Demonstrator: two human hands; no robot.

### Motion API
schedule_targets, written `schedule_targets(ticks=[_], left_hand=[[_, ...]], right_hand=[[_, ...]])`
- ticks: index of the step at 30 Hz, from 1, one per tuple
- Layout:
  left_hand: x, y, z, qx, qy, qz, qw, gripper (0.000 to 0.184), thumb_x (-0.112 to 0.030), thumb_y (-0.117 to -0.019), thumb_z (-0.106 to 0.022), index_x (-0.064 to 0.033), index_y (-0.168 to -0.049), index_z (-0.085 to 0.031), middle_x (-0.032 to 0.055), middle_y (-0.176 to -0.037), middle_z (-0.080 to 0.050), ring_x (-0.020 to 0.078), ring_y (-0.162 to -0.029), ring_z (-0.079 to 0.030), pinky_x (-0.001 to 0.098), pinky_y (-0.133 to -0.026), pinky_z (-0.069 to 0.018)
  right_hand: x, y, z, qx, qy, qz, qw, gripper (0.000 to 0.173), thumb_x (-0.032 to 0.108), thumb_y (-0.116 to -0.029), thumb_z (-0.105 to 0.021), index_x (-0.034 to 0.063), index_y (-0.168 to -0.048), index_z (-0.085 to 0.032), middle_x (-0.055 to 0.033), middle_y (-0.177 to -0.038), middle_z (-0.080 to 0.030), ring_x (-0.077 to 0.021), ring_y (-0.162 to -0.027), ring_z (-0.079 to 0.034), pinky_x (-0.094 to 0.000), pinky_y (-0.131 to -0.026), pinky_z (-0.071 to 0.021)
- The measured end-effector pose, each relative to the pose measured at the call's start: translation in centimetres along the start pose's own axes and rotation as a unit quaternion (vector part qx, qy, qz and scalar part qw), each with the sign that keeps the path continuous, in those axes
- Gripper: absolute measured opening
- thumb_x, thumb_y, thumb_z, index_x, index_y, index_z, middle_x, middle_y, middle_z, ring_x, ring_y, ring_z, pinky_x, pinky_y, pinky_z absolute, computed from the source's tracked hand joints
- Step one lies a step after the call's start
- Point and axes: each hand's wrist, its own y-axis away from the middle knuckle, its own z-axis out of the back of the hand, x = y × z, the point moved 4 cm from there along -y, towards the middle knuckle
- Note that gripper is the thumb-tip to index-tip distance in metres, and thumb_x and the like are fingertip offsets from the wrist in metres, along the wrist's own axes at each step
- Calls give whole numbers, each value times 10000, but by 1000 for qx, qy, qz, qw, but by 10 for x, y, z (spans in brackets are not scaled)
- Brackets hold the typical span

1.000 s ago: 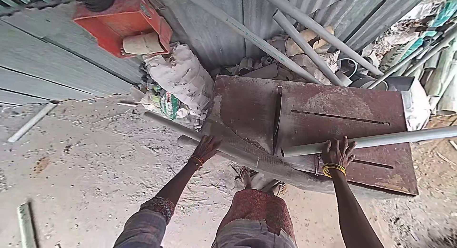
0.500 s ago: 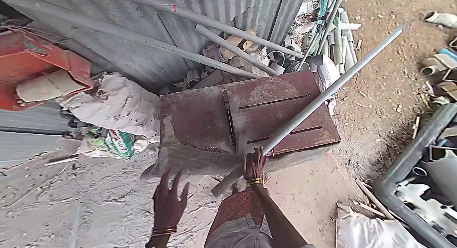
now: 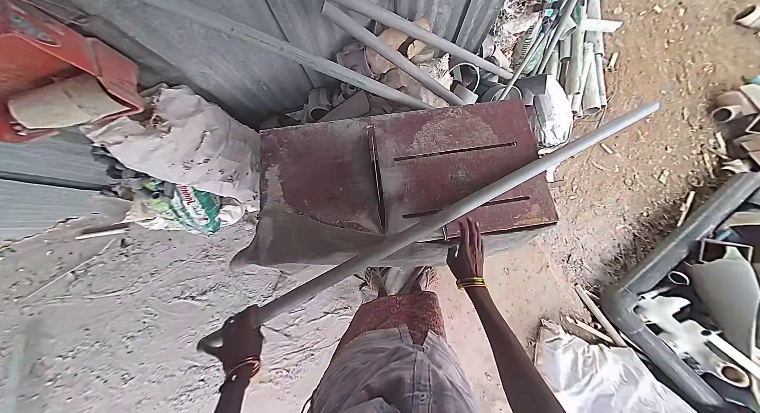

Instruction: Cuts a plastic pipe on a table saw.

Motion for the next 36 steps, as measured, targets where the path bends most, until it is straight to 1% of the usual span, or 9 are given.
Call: schedule_targets(ticks=[3, 7, 10, 12, 17, 19, 23, 28, 36], left_hand=[[53, -39, 40, -43, -1, 86, 995, 477, -179, -999, -636, -108, -1463, -547, 145, -1563, -488, 462, -1526, -262, 813, -1137, -40], [-4, -95, 64, -34, 48, 0, 998, 566, -251, -1034, -597, -135, -1562, -433, 139, -1656, -345, 498, -1543, -178, 855, -1101, -49], [-93, -100, 56, 49, 59, -125, 989, 621, -104, -988, -606, -196, -1574, -423, 108, -1657, -352, 443, -1548, -222, 851, -1097, -93], [-140, -95, 40, 61, 67, -190, 978, 646, -173, -966, -651, -235, -1571, -433, 80, -1669, -335, 435, -1565, -168, 855, -1094, -64], [-215, -66, 12, 1, 79, -259, 963, 710, -593, -963, -565, -287, -1584, -410, 19, -1677, -326, 453, -1570, -117, 831, -1110, 8], [-236, -62, 12, -5, 77, -269, 960, 667, -614, -987, -515, -311, -1575, -424, 23, -1669, -345, 448, -1568, -139, 820, -1122, 0], [-240, -90, 26, -24, 82, -231, 969, 615, -561, -1014, -526, -290, -1561, -451, 78, -1656, -364, 457, -1562, -158, 813, -1131, -1], [-242, -121, 41, -13, 98, -161, 982, 509, -441, -1098, -371, -297, -1586, -400, 72, -1703, -251, 441, -1580, -48, 796, -1139, 23], [-244, -135, 50, 30, 88, -144, 985, 539, -489, -1094, -356, -335, -1610, -340, 41, -1708, -244, 413, -1587, -56, 808, -1128, 40]], right_hand=[[-49, -48, 18, 100, 129, -61, 985, 1052, 152, -778, -773, 199, -1659, -201, -245, -1711, -66, -470, -1576, -46, -776, -1169, -72], [-47, -82, 15, 179, 153, -22, 972, 998, 252, -811, -780, 337, -1644, -237, -155, -1731, -85, -441, -1585, 7, -791, -1158, 21], [-37, -87, 7, 184, 133, -24, 974, 799, 488, -929, -665, 314, -1625, -312, -113, -1726, -161, -401, -1594, -22, -778, -1166, 29], [-34, -87, 1, 172, 127, -30, 976, 814, 577, -935, -635, 299, -1628, -309, -125, -1723, -167, -415, -1592, -19, -783, -1164, 24], [-12, -75, -10, 98, 59, -29, 993, 576, 382, -990, -640, 186, -1518, -518, -172, -1642, -359, -438, -1569, -154, -771, -1172, -41], [-2, -72, -18, 83, 46, -25, 995, 560, 358, -981, -654, 163, -1494, -546, -179, -1625, -389, -438, -1563, -180, -776, -1168, -47], [29, -85, -33, 111, 60, 4, 992, 549, 437, -991, -625, 189, -1477, -569, -145, -1596, -446, -391, -1553, -251, -763, -1180, -39], [55, -105, -52, 100, 55, 72, 991, 513, 502, -1024, -541, 217, -1443, -615, -120, -1498, -570, -382, -1499, -380, -756, -1190, -48], [30, -141, -52, 72, 107, 23, 991, 585, 459, -1099, -287, 171, -1597, -390, -91, -1680, -321, -342, -1583, -191, -703, -1218, -54]])
